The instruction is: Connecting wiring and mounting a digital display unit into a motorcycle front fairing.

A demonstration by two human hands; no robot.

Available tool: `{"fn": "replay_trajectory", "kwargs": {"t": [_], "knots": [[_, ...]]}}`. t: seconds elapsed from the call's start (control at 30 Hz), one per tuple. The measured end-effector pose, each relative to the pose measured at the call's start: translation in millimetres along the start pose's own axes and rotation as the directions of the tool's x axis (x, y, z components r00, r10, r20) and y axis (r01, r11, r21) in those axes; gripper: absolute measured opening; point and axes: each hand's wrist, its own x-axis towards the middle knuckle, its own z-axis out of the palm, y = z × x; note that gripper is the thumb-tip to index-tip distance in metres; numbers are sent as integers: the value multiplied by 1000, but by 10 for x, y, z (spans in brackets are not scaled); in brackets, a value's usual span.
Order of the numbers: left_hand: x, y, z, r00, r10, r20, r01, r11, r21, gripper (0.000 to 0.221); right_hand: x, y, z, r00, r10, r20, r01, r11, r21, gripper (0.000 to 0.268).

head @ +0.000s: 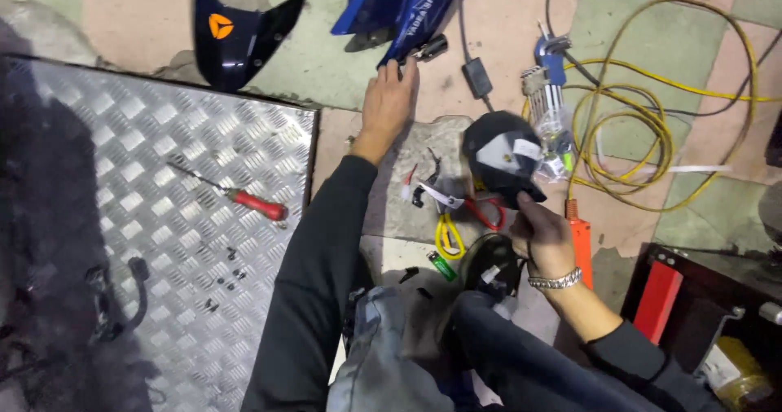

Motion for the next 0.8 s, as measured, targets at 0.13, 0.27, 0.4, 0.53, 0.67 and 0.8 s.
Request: {"fn": "replay_trajectory", "kwargs": {"t": [0.13, 0.27, 0.4, 0.53, 0.67, 0.8], "knots": [[158, 158, -8, 984, -130, 120, 139, 988, -69, 31, 269, 324, -626, 990, 121, -67, -96, 949, 302, 32], [156, 182, 55, 881, -383, 278, 435, 886, -158, 24, 344, 138, -824, 1000, 5, 7, -7, 926, 377, 35], [213, 199, -11, 834, -370, 409, 539, 703, -464, 24, 292, -9, -710, 999, 37, 0, -33, 895, 445, 40], [482, 713, -459, 911, -274, 307, 411, 636, -653, 35, 279, 58, -667, 999, 49, 0, -43, 887, 460, 42], [422, 922, -1074, 978, 72, 198, 130, 533, -836, 15, 294, 158, -753, 998, 55, 23, -59, 881, 470, 42], [-544, 722, -999, 764, -154, 626, 346, 918, -196, 12, 329, 234, -871, 999, -25, -21, 31, 903, 429, 48]]}}
